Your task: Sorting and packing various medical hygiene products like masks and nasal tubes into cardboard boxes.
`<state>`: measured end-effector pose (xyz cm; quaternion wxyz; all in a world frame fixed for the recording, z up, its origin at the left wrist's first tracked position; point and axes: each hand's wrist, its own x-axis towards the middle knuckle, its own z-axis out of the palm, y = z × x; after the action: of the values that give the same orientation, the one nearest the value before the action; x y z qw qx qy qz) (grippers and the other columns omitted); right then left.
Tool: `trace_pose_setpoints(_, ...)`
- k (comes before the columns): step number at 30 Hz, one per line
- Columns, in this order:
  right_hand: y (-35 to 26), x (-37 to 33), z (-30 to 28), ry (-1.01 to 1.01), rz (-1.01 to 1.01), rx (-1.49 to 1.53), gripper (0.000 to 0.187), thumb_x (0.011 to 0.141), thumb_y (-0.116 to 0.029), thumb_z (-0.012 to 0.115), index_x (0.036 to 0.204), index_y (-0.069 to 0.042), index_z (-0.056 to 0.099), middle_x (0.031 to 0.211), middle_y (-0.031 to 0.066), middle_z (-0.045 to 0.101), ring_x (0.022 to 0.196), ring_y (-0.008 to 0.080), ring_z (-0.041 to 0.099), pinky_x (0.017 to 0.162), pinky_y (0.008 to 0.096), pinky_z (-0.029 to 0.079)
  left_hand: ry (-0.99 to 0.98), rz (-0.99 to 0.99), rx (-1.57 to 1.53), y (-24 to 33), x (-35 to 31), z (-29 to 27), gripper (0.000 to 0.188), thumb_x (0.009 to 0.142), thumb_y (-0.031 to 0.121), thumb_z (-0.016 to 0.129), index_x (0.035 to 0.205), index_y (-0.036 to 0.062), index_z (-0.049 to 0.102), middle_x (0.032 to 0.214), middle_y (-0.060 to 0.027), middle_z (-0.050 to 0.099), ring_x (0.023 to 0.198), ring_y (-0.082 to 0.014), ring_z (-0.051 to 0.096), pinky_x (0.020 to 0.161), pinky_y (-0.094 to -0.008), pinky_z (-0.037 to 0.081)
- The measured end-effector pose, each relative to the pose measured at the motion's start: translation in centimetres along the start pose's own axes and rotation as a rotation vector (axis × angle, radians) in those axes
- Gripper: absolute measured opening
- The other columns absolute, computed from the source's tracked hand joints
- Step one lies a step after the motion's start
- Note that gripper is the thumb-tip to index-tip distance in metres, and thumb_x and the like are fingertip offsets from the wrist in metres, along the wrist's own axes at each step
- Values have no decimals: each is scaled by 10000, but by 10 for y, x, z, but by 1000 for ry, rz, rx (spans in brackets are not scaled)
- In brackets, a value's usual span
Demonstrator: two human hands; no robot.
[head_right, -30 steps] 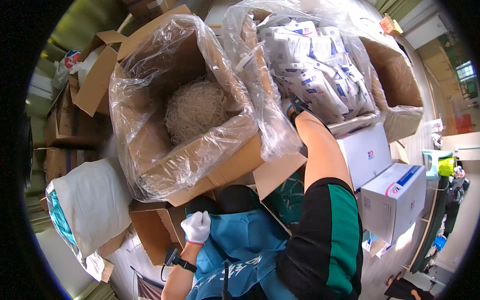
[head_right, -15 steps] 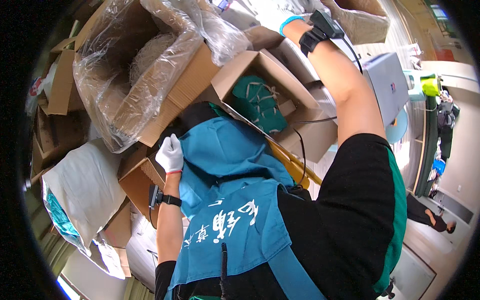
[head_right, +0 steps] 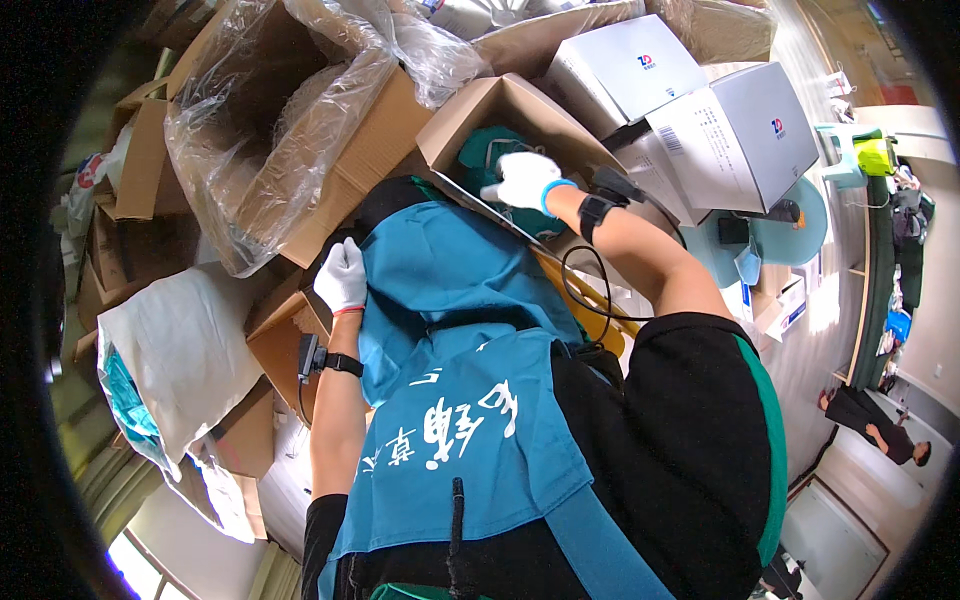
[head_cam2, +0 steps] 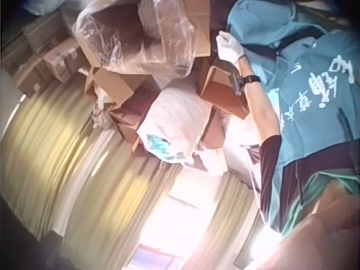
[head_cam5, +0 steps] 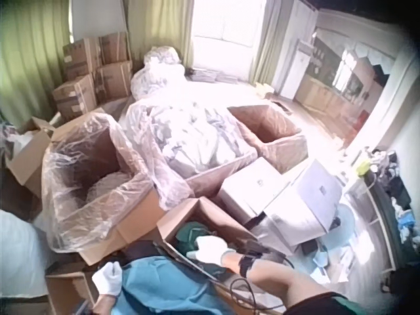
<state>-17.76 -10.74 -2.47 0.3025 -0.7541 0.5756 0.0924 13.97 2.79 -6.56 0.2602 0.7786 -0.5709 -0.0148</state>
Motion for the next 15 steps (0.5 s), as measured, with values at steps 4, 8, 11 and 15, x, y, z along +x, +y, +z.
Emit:
trace_pose_setpoints(4, 30, 19, 18, 62, -190, -91, 329, 781, -278, 608, 1001, -55, 709, 1044, 214, 667, 986, 386, 632, 870, 449, 498, 14, -21, 14, -2, -2, -1, 403, 904, 301, 621, 593, 91, 474, 572, -157, 513, 511, -373, 525, 446, -430, 384)
trace_pose_setpoints(8, 43, 35, -31, 93, -285, -53, 306, 790, -294, 592, 953, -57, 696, 975, 203, 671, 937, 393, 627, 836, 468, 490, 61, 4, 39, -3, -2, -3, 400, 901, 296, 626, 592, 93, 473, 562, -149, 519, 503, -361, 530, 444, -426, 388)
trace_pose_setpoints(11, 44, 63, -18, 273, -108, 53, 305, 787, -228, 572, 1016, -56, 676, 1009, 202, 670, 965, 399, 625, 871, 475, 485, 46, -20, 40, -3, 0, -5, 398, 899, 293, 628, 593, 93, 471, 559, -146, 521, 501, -356, 532, 445, -428, 390)
trace_pose_setpoints(15, 42, 96, 6, 221, 8, 124, 355, 788, -167, 556, 1110, -69, 670, 1160, 223, 636, 1089, 405, 600, 979, 456, 463, 37, -4, 69, 3, 2, -4, 400, 897, 291, 633, 593, 93, 465, 556, -141, 519, 503, -354, 533, 448, -427, 390)
